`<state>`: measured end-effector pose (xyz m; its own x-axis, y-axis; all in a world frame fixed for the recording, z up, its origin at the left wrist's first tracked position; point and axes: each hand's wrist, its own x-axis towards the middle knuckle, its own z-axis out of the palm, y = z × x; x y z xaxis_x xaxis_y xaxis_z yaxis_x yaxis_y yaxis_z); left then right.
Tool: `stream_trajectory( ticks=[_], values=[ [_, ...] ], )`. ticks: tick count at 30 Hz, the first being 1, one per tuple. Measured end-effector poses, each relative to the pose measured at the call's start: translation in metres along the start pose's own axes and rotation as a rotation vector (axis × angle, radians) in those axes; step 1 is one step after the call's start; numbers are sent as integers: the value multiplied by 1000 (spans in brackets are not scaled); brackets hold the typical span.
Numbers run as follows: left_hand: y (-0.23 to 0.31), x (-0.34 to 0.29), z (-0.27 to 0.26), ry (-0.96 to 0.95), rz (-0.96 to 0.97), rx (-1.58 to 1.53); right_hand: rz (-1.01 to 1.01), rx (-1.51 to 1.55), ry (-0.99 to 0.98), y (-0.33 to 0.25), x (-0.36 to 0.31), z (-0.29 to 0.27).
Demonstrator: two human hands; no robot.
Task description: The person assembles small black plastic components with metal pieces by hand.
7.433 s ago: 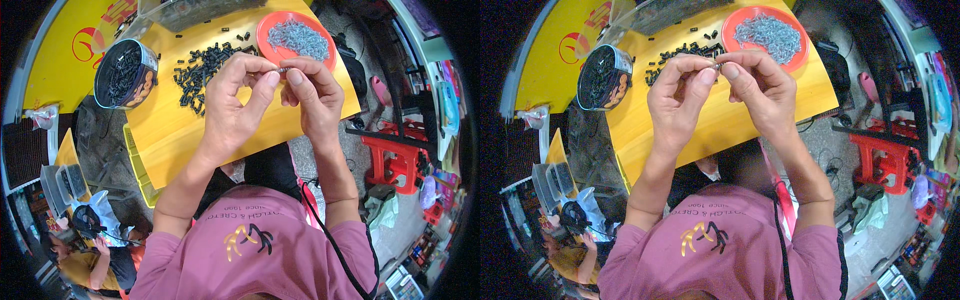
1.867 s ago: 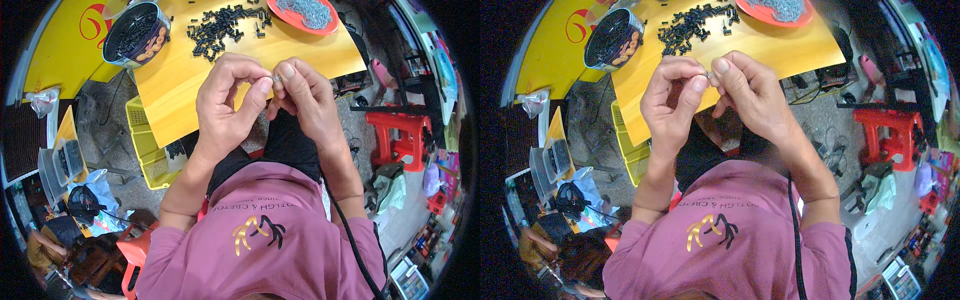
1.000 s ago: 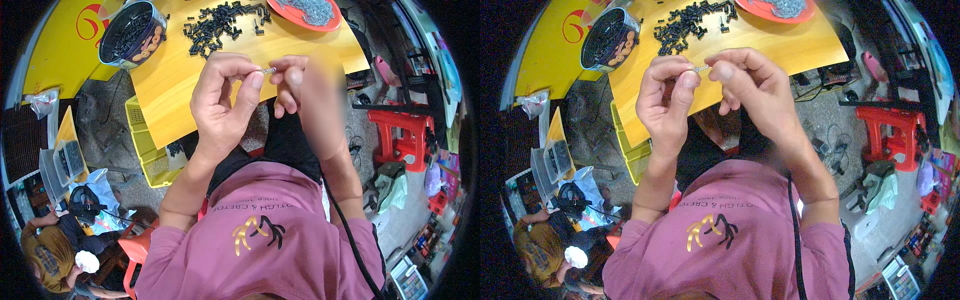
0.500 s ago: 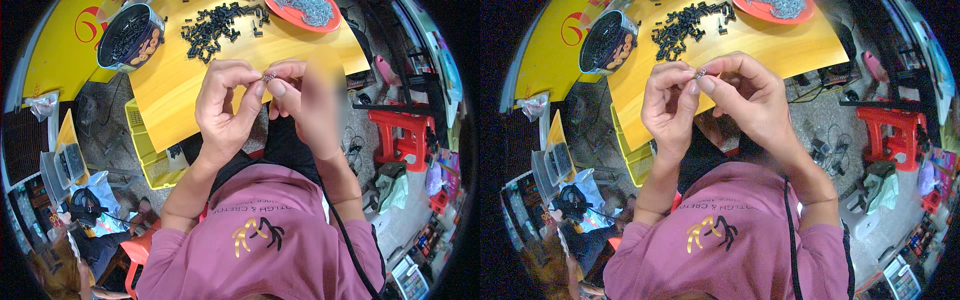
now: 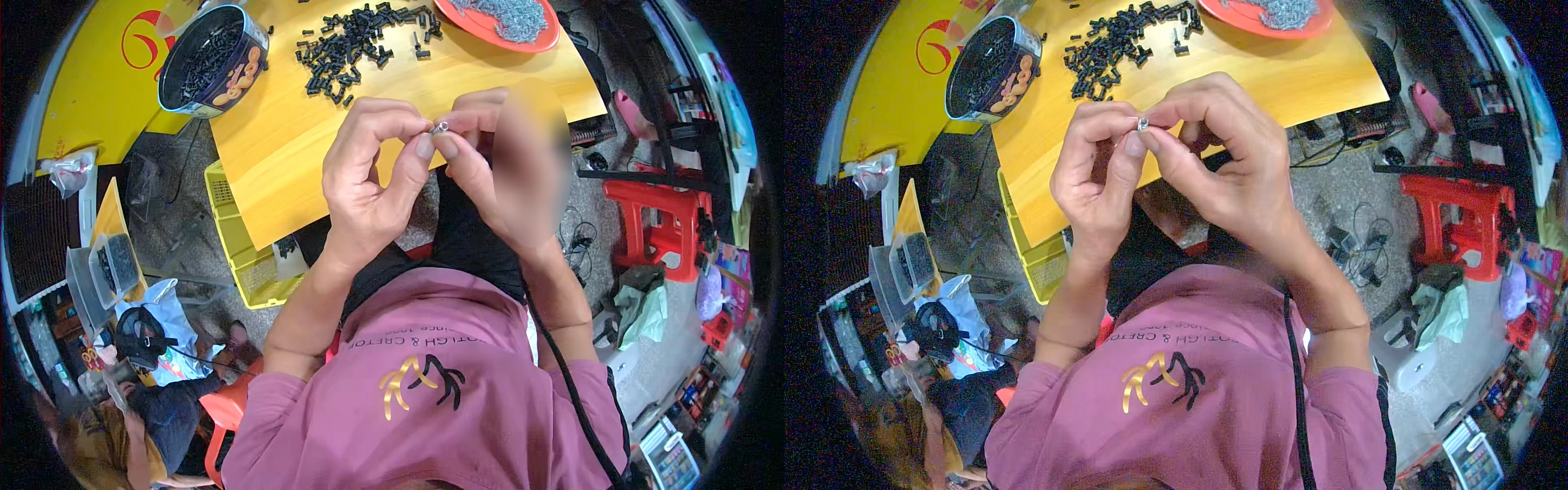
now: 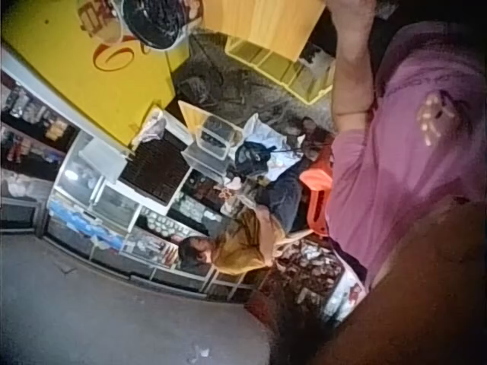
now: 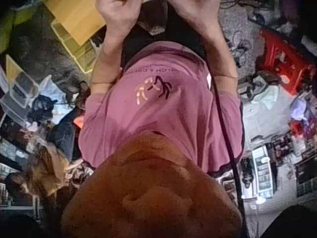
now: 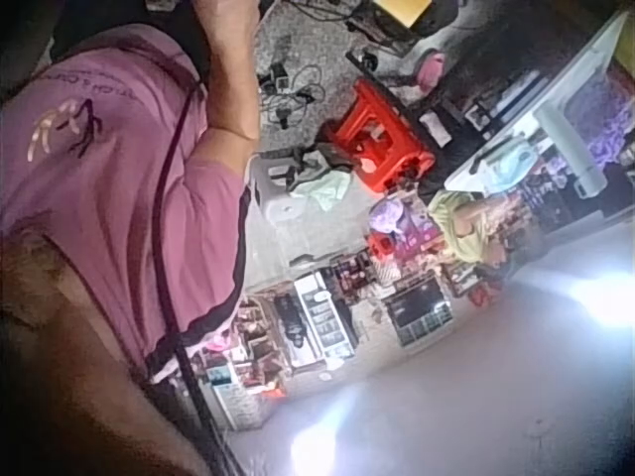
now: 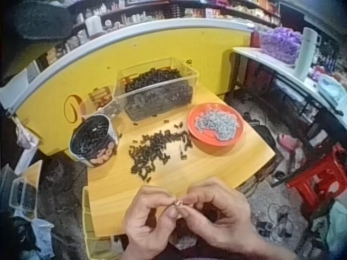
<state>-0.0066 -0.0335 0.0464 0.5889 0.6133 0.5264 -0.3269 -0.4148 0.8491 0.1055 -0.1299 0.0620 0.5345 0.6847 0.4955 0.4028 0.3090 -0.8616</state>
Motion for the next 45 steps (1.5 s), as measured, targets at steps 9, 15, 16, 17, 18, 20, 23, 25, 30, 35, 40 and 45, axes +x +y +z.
stream_trajectory(
  ticks=[9,15,16,17,18,20,23,25,30,35,40,45],
  values=[
    [-5,6,4,17,141,181,20,-40,60,3,3,1],
    [2,7,4,77,-50,38,-45,-148,66,5,6,-1],
    [2,8,3,76,-50,37,-45,-149,67,5,7,-1],
    [2,10,2,55,-45,35,-89,-187,55,4,8,-2],
    [2,12,2,33,-41,33,-132,-225,43,4,9,-3],
    [7,13,2,24,-86,33,-156,-252,21,3,10,-4],
    [9,12,2,7,-174,11,-209,-307,-17,4,12,-7],
    [9,13,1,-3,-217,-13,-237,-336,-33,6,12,-8],
    [12,17,-4,-71,-330,-185,-165,-239,-67,7,11,-10],
    [12,15,-6,-94,-382,-251,112,30,-36,7,4,-6],
    [11,15,-8,-96,-352,-207,323,183,-15,3,1,-5],
    [11,19,-7,-123,-157,85,165,-92,-81,1,5,-13]
  ],
)
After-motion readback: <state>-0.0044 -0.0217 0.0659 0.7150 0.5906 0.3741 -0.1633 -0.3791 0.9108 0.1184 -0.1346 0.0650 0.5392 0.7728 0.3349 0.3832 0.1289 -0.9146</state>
